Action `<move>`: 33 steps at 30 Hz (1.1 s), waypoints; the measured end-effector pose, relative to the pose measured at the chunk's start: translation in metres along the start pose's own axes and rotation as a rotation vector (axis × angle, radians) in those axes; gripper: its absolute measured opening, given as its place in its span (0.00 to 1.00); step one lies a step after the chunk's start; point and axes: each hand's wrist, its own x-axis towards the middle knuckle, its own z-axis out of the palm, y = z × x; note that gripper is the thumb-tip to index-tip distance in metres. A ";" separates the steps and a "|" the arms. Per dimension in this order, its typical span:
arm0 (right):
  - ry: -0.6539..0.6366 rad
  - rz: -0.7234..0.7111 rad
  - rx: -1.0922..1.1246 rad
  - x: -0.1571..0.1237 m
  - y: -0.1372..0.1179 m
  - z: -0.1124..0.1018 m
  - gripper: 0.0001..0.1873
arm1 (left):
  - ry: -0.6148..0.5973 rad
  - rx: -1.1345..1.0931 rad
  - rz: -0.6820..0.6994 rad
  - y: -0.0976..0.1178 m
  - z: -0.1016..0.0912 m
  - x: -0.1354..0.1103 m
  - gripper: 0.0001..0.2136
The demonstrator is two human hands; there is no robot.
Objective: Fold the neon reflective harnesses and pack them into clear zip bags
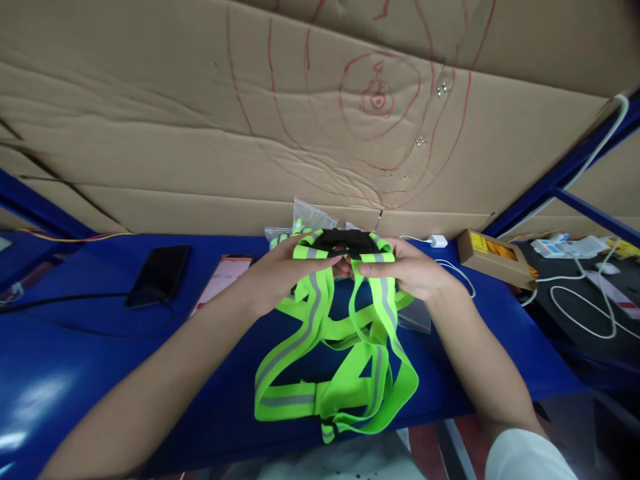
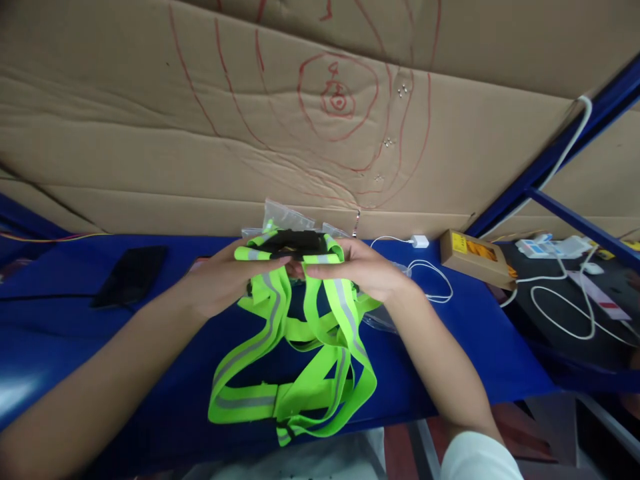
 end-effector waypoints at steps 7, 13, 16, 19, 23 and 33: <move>-0.084 -0.093 -0.044 -0.006 0.000 0.010 0.17 | 0.001 0.118 0.159 0.009 0.007 -0.009 0.12; -0.004 -0.371 -0.317 -0.004 0.006 0.025 0.21 | 0.075 0.177 0.241 0.007 0.012 -0.015 0.24; -0.063 -0.358 -0.289 -0.005 0.005 0.027 0.20 | -0.020 0.160 0.245 0.007 0.012 -0.017 0.25; -0.069 -0.258 -0.214 -0.006 0.006 0.027 0.25 | -0.138 0.236 0.250 0.009 0.016 -0.019 0.25; -0.078 -0.189 -0.210 -0.005 0.009 0.026 0.30 | -0.067 0.341 0.269 0.007 0.025 -0.018 0.17; 0.092 -0.191 -0.473 -0.004 0.003 0.023 0.42 | -0.007 0.195 0.196 -0.001 0.031 -0.018 0.12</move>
